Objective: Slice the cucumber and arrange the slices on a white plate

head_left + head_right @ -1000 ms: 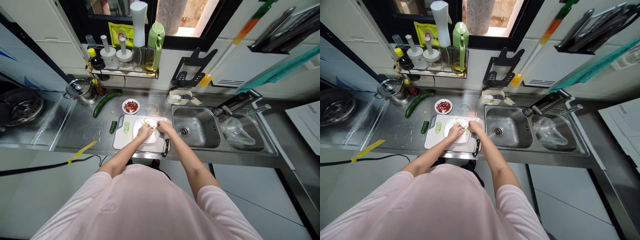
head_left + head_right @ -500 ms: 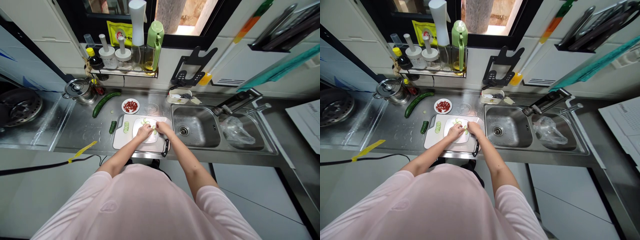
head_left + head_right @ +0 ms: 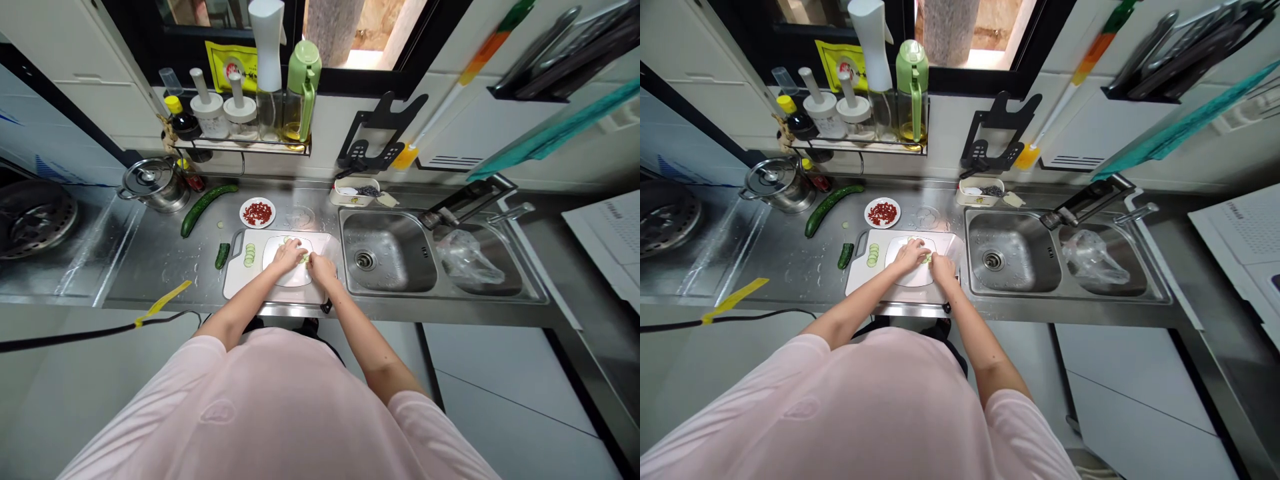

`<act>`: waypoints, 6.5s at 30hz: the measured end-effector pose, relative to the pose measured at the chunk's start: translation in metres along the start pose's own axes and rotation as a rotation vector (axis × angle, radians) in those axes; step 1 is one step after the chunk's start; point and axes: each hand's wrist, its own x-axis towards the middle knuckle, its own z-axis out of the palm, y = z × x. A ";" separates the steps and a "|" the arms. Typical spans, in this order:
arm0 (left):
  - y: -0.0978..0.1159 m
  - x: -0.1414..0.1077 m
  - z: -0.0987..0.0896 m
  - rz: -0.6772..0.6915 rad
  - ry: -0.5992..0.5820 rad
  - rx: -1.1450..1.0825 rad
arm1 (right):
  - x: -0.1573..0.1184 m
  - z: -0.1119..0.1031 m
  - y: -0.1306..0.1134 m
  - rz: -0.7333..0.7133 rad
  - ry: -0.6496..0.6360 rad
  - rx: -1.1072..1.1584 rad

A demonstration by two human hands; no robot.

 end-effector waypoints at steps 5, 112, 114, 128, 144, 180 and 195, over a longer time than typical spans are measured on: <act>-0.001 0.001 -0.002 0.000 -0.027 -0.011 | -0.004 0.005 -0.005 0.039 0.006 -0.002; 0.010 -0.049 0.016 -0.036 0.265 -0.089 | -0.034 0.012 -0.001 0.108 0.254 0.209; 0.013 -0.063 0.013 -0.066 0.294 -0.133 | -0.041 0.014 0.000 0.113 0.267 0.240; -0.028 -0.135 -0.012 -0.452 0.513 -0.205 | -0.070 0.027 -0.003 0.043 0.323 0.392; -0.062 -0.142 -0.018 -0.907 0.294 0.004 | -0.076 0.026 -0.001 0.017 0.381 0.430; -0.063 -0.120 -0.012 -0.859 0.537 -0.350 | -0.096 0.007 0.003 0.056 0.399 0.560; -0.019 -0.094 -0.058 -0.615 0.637 -1.186 | -0.057 0.001 -0.042 -0.147 0.351 0.751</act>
